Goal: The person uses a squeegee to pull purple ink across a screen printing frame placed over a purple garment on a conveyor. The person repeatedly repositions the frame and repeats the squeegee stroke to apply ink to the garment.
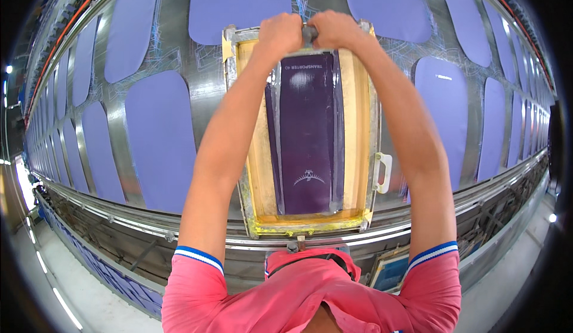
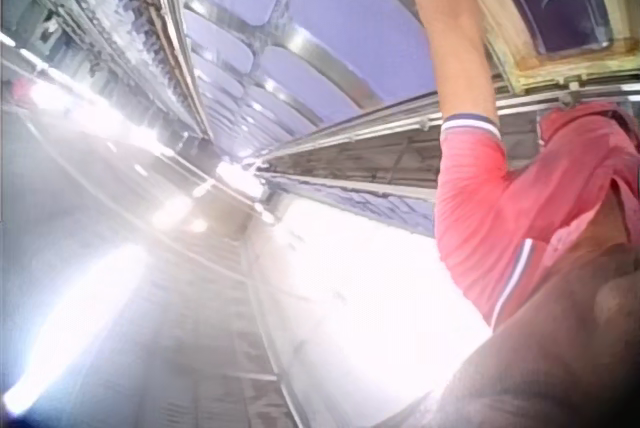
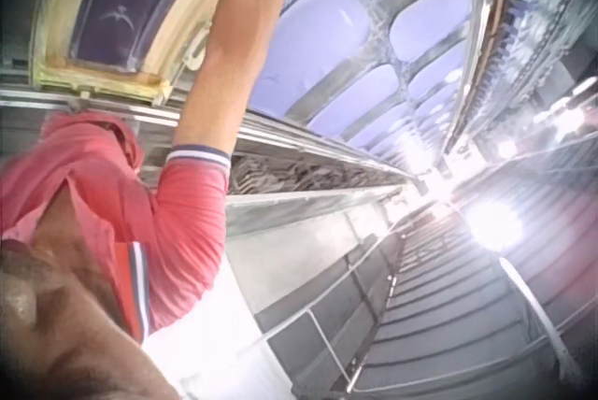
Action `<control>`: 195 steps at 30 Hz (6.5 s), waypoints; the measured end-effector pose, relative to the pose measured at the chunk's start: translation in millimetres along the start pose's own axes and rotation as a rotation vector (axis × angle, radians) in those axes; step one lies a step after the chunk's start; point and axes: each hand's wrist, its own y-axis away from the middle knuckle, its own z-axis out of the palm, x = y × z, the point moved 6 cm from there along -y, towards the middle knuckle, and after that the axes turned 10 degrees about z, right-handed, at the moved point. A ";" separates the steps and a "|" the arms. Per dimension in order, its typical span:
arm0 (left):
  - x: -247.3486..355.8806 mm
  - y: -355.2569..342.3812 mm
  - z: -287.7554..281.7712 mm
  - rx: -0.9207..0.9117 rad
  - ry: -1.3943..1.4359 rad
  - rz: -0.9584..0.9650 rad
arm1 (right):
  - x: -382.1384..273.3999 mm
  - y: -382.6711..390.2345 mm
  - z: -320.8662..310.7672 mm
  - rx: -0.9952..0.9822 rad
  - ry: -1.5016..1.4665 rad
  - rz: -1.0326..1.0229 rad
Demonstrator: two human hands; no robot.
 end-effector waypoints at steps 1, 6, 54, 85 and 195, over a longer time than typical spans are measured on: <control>-2.2 -4.4 -1.6 -0.032 0.020 -0.009 | 4.4 -5.7 -0.1 -0.038 0.018 0.036; 6.0 7.8 8.3 -0.032 -0.009 -0.031 | 2.1 -1.6 15.0 0.109 0.067 0.042; 61.8 95.0 24.1 -0.029 0.015 -0.016 | -16.0 96.8 60.2 0.105 0.002 -0.013; 214.4 434.9 69.3 0.184 0.289 0.035 | 84.9 361.8 111.1 0.719 -0.662 0.704; -179.0 495.6 -10.3 -0.087 0.180 -0.058 | -454.2 170.7 198.7 0.135 -0.122 -0.087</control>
